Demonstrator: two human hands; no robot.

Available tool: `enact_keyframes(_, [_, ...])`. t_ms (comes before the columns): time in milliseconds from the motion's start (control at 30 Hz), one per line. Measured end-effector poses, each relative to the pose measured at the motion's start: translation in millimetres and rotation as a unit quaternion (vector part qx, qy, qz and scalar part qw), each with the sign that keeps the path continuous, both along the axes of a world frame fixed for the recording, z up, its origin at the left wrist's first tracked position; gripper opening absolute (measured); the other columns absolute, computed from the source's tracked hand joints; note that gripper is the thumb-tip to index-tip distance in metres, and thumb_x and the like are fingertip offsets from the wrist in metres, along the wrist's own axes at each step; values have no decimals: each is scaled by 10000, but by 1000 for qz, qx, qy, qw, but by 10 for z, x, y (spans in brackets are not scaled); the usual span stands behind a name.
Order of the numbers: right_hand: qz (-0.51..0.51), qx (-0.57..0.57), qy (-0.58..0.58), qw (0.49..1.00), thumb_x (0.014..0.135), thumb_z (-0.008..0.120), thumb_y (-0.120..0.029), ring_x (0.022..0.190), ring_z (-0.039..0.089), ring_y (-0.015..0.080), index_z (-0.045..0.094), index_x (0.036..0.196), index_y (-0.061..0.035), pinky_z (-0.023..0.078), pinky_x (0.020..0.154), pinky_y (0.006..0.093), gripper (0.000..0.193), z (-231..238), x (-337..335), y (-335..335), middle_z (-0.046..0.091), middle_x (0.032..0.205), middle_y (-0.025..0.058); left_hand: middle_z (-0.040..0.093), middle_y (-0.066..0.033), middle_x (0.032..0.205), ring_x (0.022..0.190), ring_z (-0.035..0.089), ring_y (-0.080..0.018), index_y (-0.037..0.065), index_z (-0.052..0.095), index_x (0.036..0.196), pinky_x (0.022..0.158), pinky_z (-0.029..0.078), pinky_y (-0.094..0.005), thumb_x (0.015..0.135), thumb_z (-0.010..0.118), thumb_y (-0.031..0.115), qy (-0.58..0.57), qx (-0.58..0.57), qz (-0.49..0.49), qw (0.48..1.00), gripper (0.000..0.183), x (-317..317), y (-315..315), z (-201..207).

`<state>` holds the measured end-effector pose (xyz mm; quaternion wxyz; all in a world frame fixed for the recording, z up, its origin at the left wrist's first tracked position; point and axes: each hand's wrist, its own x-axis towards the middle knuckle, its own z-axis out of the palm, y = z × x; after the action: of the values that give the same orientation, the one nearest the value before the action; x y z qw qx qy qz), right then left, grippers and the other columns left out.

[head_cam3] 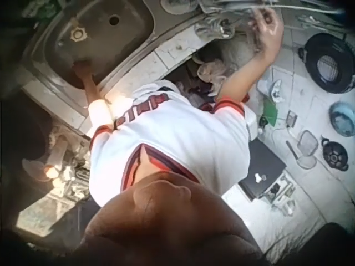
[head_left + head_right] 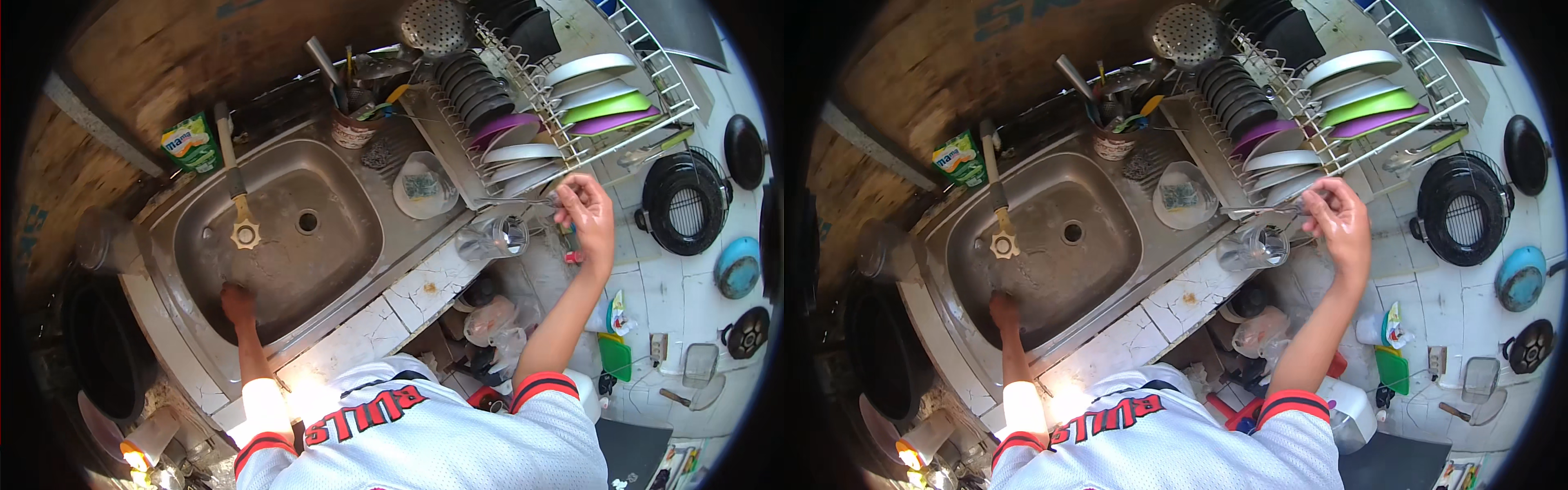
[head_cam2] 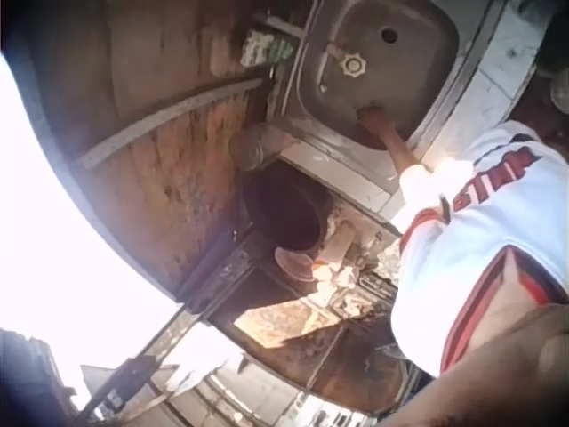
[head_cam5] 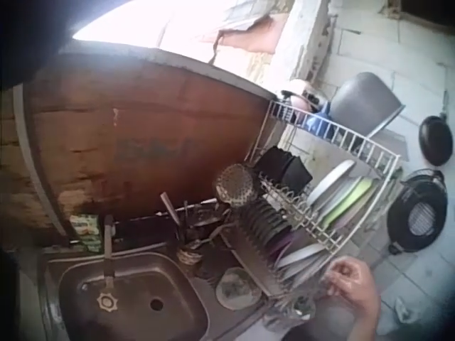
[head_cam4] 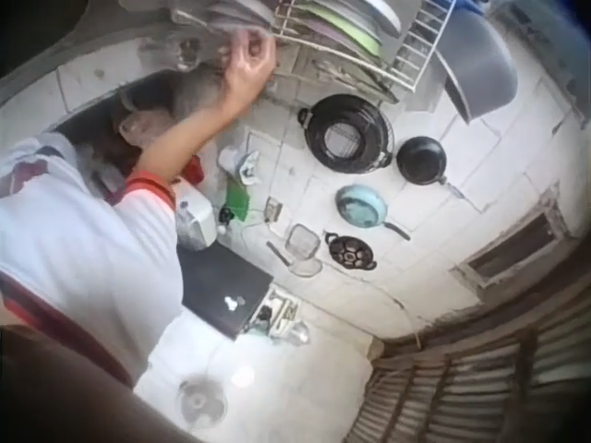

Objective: Washing spoons and utensils in a sink using a sponge.

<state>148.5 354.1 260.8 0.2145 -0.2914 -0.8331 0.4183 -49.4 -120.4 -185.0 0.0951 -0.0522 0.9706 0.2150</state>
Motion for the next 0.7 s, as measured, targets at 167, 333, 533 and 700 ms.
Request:
enact_keyframes(167, [-105,38,-73,991,838,676,-155,519,508,50,603,937,-52,363,452,175,160,19,539,175,589,698,4,642,-228,919,900,618,-414,2,579,926,766,501,-501,790,613,294,-6,8,-6,1000,323,-116,104,39])
enact_keyframes(333, [-86,-12,-165,982,824,663,-92,521,570,89,606,998,-20,432,454,207,197,-643,505,312,611,720,40,647,-235,946,914,619,-415,-6,601,923,786,495,-503,782,629,337,-53,-28,70,996,371,-83,268,433])
enact_keyframes(533, [-115,-4,-265,957,838,636,-119,526,575,111,575,1193,-26,457,422,237,372,-794,490,257,630,795,87,642,-263,954,942,607,-431,-11,655,890,806,505,-479,710,631,240,-82,40,127,988,310,-198,316,230])
enact_keyframes(700, [-119,171,-211,955,841,665,-213,676,552,99,597,1176,-47,454,509,254,380,-722,522,277,618,897,80,643,-258,965,945,606,-432,-30,651,886,823,495,-476,695,632,226,-111,61,182,975,320,-175,447,562])
